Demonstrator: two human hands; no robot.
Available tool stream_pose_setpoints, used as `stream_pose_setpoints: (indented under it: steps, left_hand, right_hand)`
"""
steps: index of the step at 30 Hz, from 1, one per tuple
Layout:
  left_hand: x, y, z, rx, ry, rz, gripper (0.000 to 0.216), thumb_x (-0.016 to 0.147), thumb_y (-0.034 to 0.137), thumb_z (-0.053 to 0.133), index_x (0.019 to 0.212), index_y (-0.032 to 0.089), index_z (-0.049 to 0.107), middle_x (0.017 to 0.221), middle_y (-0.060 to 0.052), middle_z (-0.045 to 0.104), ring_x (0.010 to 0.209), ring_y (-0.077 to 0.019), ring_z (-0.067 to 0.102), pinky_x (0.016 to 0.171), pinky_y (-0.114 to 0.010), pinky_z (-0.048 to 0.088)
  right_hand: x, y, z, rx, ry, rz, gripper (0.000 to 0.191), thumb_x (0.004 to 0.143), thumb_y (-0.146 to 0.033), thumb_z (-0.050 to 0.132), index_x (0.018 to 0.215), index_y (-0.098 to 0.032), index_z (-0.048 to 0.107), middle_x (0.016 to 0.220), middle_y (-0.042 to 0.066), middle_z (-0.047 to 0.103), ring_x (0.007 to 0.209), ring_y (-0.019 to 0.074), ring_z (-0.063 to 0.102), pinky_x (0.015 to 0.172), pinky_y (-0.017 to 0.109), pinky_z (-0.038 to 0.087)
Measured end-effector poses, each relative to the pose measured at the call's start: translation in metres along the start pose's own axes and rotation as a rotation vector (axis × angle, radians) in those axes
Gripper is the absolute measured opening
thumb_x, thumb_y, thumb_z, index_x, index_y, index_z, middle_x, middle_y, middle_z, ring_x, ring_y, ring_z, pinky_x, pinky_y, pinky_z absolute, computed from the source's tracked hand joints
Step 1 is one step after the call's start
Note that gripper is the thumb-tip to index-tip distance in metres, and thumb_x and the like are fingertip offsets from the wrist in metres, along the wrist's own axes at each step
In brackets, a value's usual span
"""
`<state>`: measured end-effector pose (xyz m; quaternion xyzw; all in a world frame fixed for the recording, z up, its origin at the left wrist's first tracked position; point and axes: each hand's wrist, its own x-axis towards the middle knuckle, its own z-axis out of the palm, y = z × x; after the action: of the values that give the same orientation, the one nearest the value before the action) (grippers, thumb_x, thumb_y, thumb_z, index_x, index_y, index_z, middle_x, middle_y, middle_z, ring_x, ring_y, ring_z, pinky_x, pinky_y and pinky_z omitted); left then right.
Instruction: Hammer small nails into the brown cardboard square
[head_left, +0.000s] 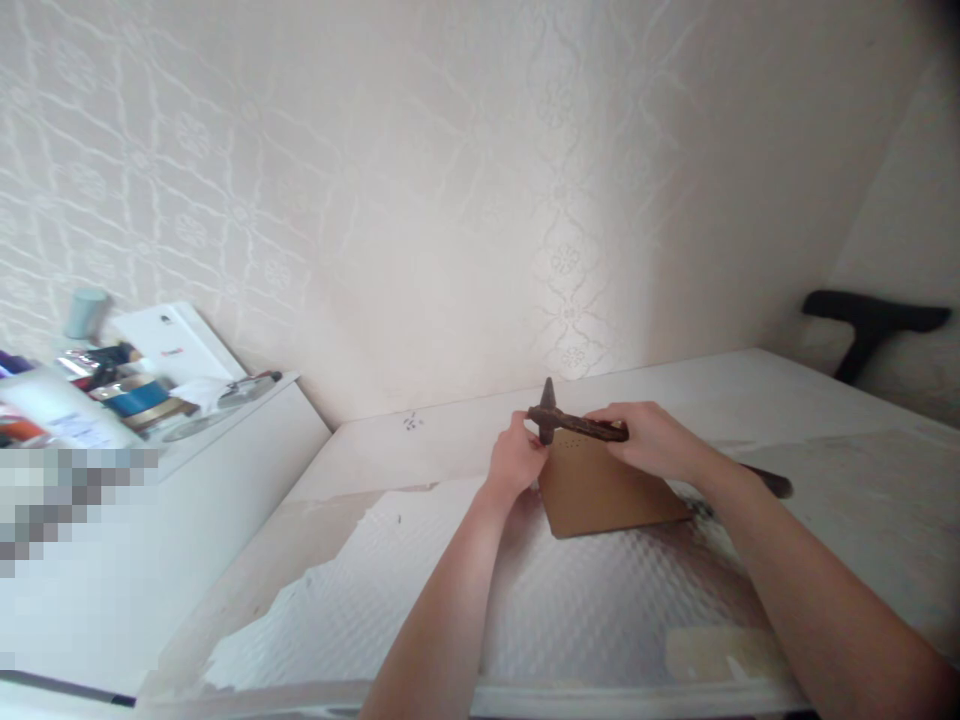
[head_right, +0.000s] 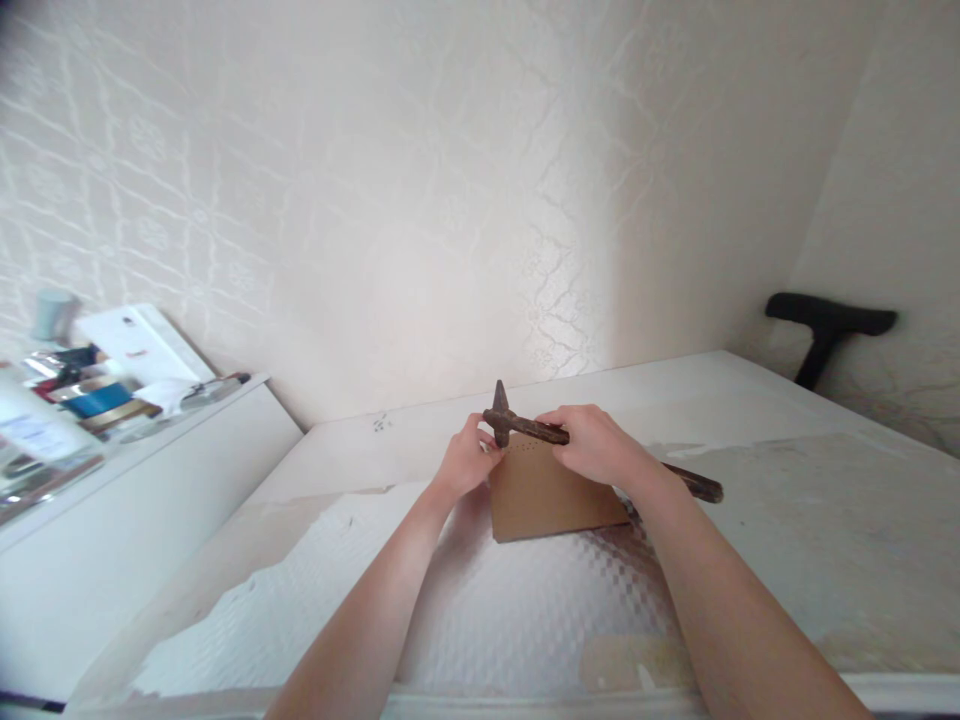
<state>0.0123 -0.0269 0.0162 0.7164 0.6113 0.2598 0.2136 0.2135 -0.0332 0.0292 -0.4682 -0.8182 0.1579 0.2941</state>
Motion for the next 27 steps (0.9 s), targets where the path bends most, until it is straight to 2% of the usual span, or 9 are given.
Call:
stream_pose_setpoints:
  steps: [12,27]
  left_hand:
    - [0.0008,0.0001,0.0001,0.002,0.007,0.004,0.044,0.072,0.01,0.056,0.114,0.018,0.045,0.09,-0.004,0.068,0.081,-0.0171,0.063,0.073,-0.026,0.046]
    - [0.0054,-0.0063,0.0026,-0.082,-0.044,-0.037,0.05,0.07,0.009,0.057,0.117,0.02,0.043,0.09,-0.002,0.067,0.081,-0.0144,0.063,0.074,-0.025,0.048]
  right_hand:
    - [0.0012,0.0032,0.0015,0.019,0.04,-0.025,0.045,0.064,-0.011,0.05,0.101,-0.025,0.071,0.095,0.0,0.072,0.084,0.0198,0.065,0.073,0.025,0.046]
    - [0.0023,-0.002,-0.0011,0.043,0.034,0.047,0.04,0.063,-0.013,0.053,0.096,-0.025,0.072,0.084,0.0,0.073,0.081,0.0227,0.065,0.072,0.028,0.048]
